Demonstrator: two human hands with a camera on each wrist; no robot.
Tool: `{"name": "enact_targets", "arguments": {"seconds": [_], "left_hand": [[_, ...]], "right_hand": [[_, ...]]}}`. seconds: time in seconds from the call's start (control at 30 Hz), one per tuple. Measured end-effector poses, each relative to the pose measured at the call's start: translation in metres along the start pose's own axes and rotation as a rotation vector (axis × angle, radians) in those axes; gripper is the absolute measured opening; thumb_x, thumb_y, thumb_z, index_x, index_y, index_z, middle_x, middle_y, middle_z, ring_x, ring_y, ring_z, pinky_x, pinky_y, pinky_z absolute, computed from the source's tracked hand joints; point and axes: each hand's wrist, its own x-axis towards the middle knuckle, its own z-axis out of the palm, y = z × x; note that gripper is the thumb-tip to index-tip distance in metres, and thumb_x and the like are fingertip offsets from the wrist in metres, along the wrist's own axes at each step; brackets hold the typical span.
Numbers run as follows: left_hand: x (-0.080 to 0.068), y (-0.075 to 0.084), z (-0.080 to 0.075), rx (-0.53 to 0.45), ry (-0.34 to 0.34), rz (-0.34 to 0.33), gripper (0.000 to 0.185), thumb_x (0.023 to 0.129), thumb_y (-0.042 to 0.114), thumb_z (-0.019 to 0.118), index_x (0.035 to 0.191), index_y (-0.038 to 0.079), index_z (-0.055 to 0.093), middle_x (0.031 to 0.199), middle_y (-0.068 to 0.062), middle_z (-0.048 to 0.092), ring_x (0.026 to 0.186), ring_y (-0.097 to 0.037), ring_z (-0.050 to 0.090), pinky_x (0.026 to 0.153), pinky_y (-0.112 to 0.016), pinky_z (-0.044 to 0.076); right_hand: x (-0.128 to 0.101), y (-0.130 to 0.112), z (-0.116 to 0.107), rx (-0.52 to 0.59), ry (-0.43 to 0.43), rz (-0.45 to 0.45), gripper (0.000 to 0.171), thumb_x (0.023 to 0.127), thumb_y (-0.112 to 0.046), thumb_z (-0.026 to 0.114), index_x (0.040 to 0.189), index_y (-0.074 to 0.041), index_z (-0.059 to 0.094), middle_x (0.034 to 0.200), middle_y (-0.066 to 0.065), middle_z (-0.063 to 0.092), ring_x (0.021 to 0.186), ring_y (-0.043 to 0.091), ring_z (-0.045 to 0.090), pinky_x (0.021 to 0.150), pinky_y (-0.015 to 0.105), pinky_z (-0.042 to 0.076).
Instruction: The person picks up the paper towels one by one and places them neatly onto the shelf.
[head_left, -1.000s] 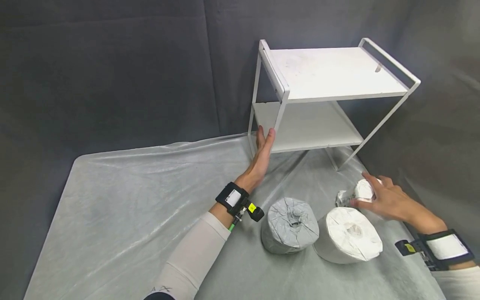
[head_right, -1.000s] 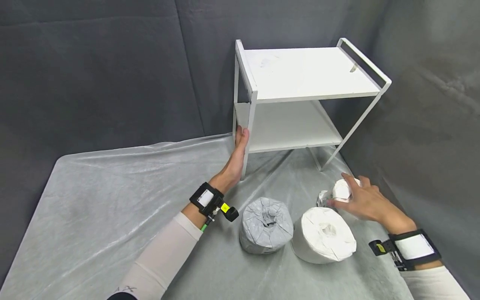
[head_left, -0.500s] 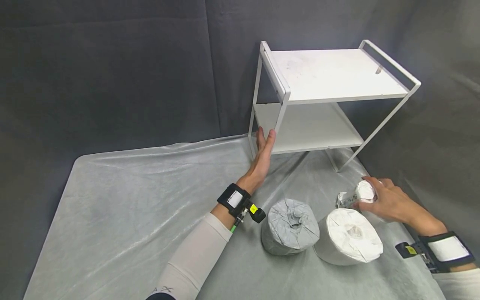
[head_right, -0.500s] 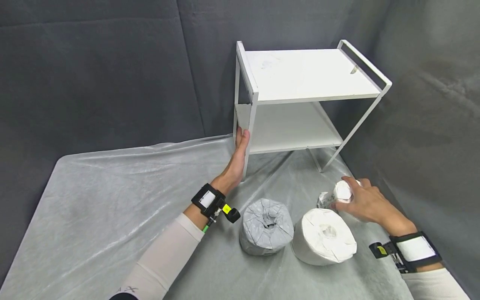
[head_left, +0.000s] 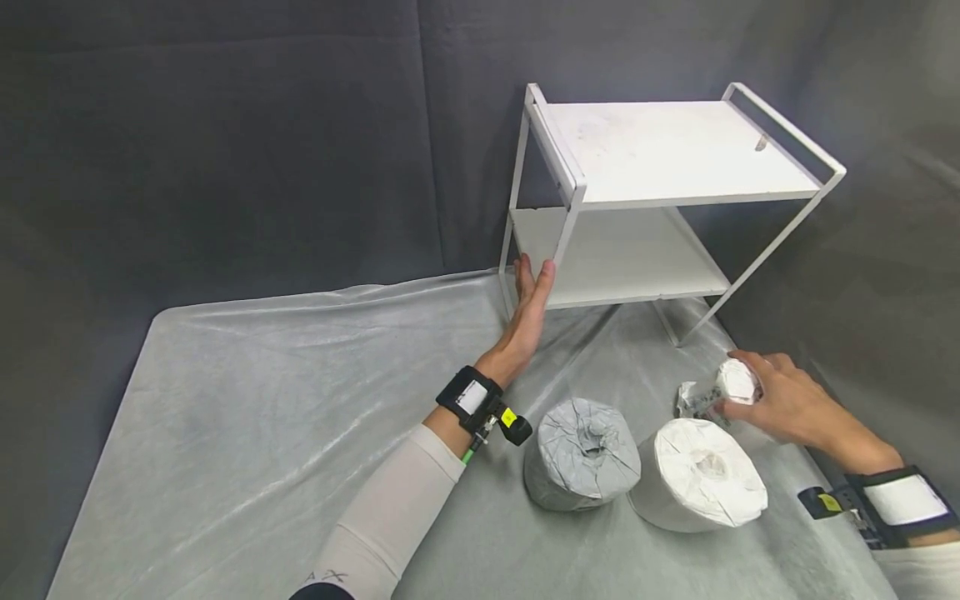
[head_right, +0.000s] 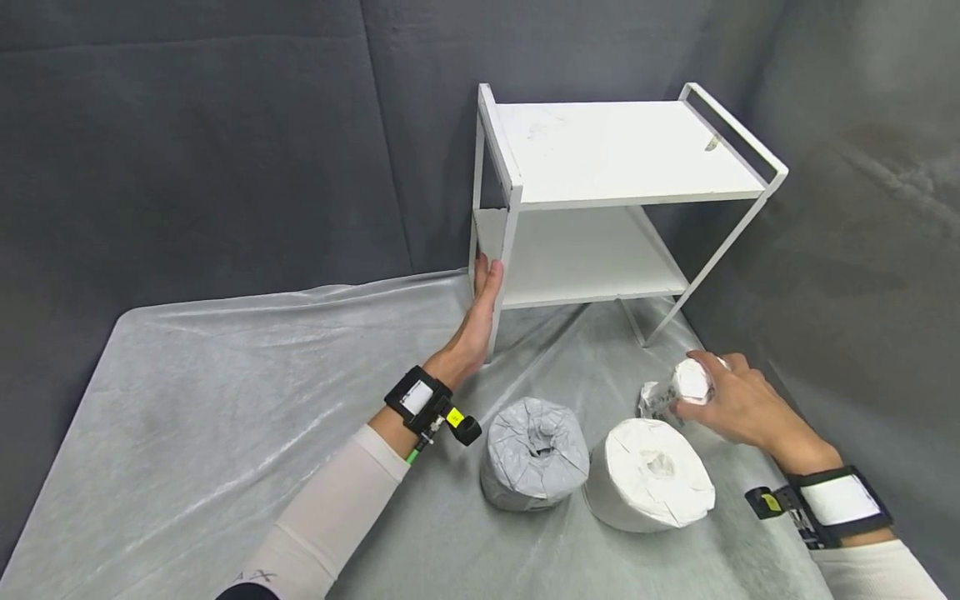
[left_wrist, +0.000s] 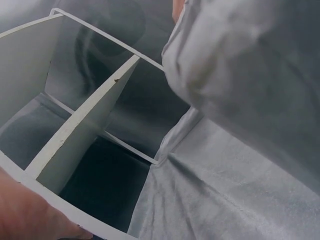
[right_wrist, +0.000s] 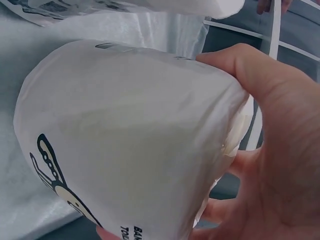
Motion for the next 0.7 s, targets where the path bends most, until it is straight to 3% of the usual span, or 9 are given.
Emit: {"name": "enact_targets", "arguments": {"seconds": [0.23,0.7], "left_hand": [[0.003,-0.001,0.003,0.002,0.003,-0.002,0.094,0.103,0.073,0.027,0.170,0.021,-0.014,0.176,0.000,-0.024,0.161,-0.020,-0.021,0.130,-0.054,-0.008],[0.007,-0.002,0.006,0.029,-0.008,-0.019,0.098,0.100,0.079,0.025,0.170,0.023,-0.015,0.175,0.001,-0.025,0.161,-0.023,-0.022,0.128,-0.057,-0.009]], "right_hand": [[-0.001,0.001,-0.018,-0.017,0.001,-0.003,0.090,0.087,-0.047,0.080,0.151,0.002,0.042,0.136,0.045,0.043,0.107,0.063,0.057,0.074,0.069,0.052],[-0.008,0.000,-0.086,-0.152,0.000,0.008,0.091,0.088,-0.047,0.080,0.153,0.000,0.037,0.137,0.047,0.038,0.096,0.058,0.061,0.064,0.060,0.053]]}}
